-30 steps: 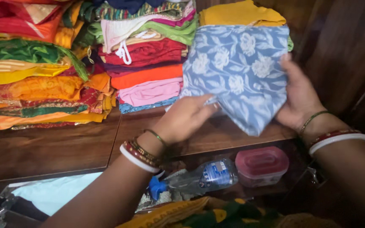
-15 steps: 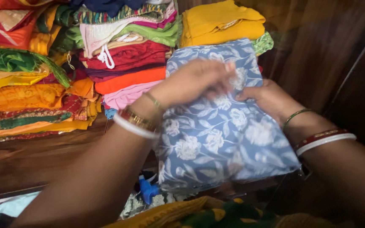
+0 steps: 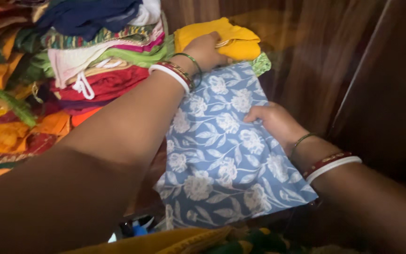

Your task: The person takes folded clothes from a wooden wardrobe and places them on a bed. The person handles various garments including shirts, pants, and patterned fabrics, moving them one by one from the wardrobe shelf to a growing pile on the bed.

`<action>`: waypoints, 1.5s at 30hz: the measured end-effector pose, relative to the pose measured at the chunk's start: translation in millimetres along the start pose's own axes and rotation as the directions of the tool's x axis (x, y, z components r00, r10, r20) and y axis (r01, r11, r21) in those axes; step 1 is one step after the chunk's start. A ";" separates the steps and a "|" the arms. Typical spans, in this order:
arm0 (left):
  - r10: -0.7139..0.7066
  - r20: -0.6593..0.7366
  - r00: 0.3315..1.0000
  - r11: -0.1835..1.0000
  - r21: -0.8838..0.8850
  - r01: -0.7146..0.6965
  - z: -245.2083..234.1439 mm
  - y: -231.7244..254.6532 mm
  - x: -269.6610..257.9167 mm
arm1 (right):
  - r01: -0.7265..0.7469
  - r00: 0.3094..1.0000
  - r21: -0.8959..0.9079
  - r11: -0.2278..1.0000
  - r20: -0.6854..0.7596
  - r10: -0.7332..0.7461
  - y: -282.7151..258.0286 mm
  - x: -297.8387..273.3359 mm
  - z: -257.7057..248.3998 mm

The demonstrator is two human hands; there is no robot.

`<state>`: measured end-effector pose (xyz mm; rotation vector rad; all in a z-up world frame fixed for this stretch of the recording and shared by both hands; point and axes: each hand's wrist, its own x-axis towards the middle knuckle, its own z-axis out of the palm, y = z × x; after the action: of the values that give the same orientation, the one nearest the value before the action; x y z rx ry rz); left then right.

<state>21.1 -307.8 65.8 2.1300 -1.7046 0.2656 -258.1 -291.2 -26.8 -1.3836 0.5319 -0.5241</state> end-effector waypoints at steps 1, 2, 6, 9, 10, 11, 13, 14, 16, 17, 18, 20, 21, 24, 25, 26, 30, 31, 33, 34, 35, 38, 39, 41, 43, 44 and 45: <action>-0.003 -0.017 1.000 0.999 -0.043 0.002 0.8 -4.6 6.9 | 0.008 1.000 -0.029 1.000 -0.017 -0.008 -0.5 -0.7 0.5; -0.019 -0.036 0.999 0.996 -0.087 0.015 0.9 -11.7 10.6 | 0.011 1.000 -0.064 0.998 -0.023 -0.013 -1.5 -0.4 1.4; -0.064 -0.227 0.972 0.910 -0.413 -0.036 1.2 -30.0 17.7 | -0.005 1.000 -0.010 1.000 -0.006 0.005 -1.6 -1.3 0.9; 0.074 -0.270 0.960 0.997 -0.017 -0.081 4.6 -28.3 13.3 | 0.036 0.999 -0.018 0.999 0.014 -0.036 -0.6 -1.6 4.0; 0.055 -0.221 0.974 0.998 0.007 -0.055 5.3 -26.1 11.4 | 0.020 1.000 0.000 1.000 0.024 -0.020 -2.4 -2.3 4.1; 0.035 -0.172 0.984 0.999 0.031 -0.030 8.0 -23.4 8.7 | 0.004 0.999 0.017 1.000 0.034 -0.004 -4.0 -3.0 5.0; -0.019 -0.179 0.984 1.000 0.013 0.022 8.3 -20.2 9.7 | -0.010 1.000 -0.019 1.000 -0.002 0.010 -6.9 -3.6 6.2; -0.060 -0.231 0.971 0.998 -0.034 0.054 8.1 -20.7 11.2 | -0.019 1.000 -0.034 0.999 -0.022 0.019 -6.3 -4.7 7.3; -0.139 -0.327 0.935 0.979 -0.190 0.079 5.3 -26.9 11.8 | -0.026 0.999 -0.016 1.000 -0.024 0.026 -5.9 -6.0 9.8; -0.180 -0.368 0.912 0.953 -0.294 0.070 2.9 -31.5 10.6 | -0.031 0.999 -0.008 0.999 -0.023 0.031 -5.6 -6.3 11.2; -0.225 -0.404 0.887 0.919 -0.392 0.054 0.0 -35.9 8.7 | -0.029 0.999 -0.022 0.999 -0.032 0.028 -5.8 -5.9 11.9; -0.237 -0.388 0.891 0.711 -0.694 -0.113 -11.4 -43.4 0.6 | -0.024 0.998 -0.049 0.999 -0.053 0.022 -5.2 -4.7 11.7; -0.242 -0.379 0.893 0.560 -0.807 -0.191 -19.1 -44.7 -6.8 | -0.013 0.999 -0.032 0.999 -0.044 0.012 -4.5 -4.2 10.9; -0.140 -0.603 0.786 0.741 -0.590 -0.320 -53.0 -38.5 -46.5 | -0.015 0.999 0.003 1.000 -0.032 0.015 -2.5 -0.3 10.5; -0.143 -0.566 0.812 0.660 -0.666 -0.348 -64.4 -32.0 -64.8 | -0.034 0.999 0.006 0.999 -0.042 0.035 -2.4 1.4 10.6; -0.141 -0.528 0.837 0.568 -0.736 -0.369 -71.4 -25.5 -90.0 | -0.056 0.997 0.008 0.998 -0.055 0.056 -1.4 2.3 11.2; -0.181 -0.325 0.928 0.338 -0.907 -0.251 -96.1 1.2 -194.3 | 0.006 0.998 -0.008 1.000 -0.057 -0.006 1.3 5.3 12.0; -0.271 -0.197 0.942 0.207 -0.968 -0.143 -100.1 7.0 -218.7 | -0.001 0.997 -0.005 1.000 -0.079 0.000 1.5 4.5 11.7; -0.230 -0.089 0.969 -0.046 -0.994 -0.103 -106.9 17.4 -254.1 | -0.018 0.994 0.005 1.000 -0.107 0.018 3.9 3.6 17.0; -0.213 -0.048 0.976 -0.169 -0.982 -0.085 -112.5 18.9 -272.9 | -0.026 0.994 0.013 1.000 -0.108 0.028 3.8 3.3 19.0; -0.190 0.014 0.982 -0.242 -0.970 -0.033 -119.2 18.1 -291.7 | -0.035 0.993 0.022 0.999 -0.109 0.037 4.4 3.0 21.4; -0.196 0.137 0.971 -0.358 -0.932 0.059 -134.7 6.6 -337.8 | 0.036 0.978 -0.095 0.995 -0.202 -0.055 10.8 4.2 26.0; -0.269 0.146 0.952 -0.336 -0.940 0.049 -135.8 0.9 -352.3 | 0.095 0.968 -0.148 0.984 -0.215 -0.126 14.9 3.9 26.7; -0.356 0.174 0.918 -0.376 -0.926 0.030 -132.6 -11.2 -380.7 | 0.211 0.938 -0.255 0.944 -0.220 -0.269 25.1 3.3 29.3; -0.381 0.214 0.899 -0.497 -0.867 -0.004 -122.6 -20.7 -406.4 | 0.271 0.914 -0.340 0.901 -0.202 -0.351 31.3 2.7 28.7; -0.410 0.229 0.883 -0.523 -0.852 -0.021 -118.5 -24.5 -418.2 | 0.296 0.899 -0.378 0.877 -0.199 -0.390 35.0 0.8 27.3; -0.438 0.245 0.865 -0.547 -0.836 -0.040 -114.5 -27.1 -429.0 | 0.303 0.891 -0.385 0.872 -0.210 -0.402 37.8 0.8 27.2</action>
<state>-44.1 127.0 -2.0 0.6268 -0.3447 -0.8707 -238.9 -266.6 -61.4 -1.7706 0.6227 -0.9796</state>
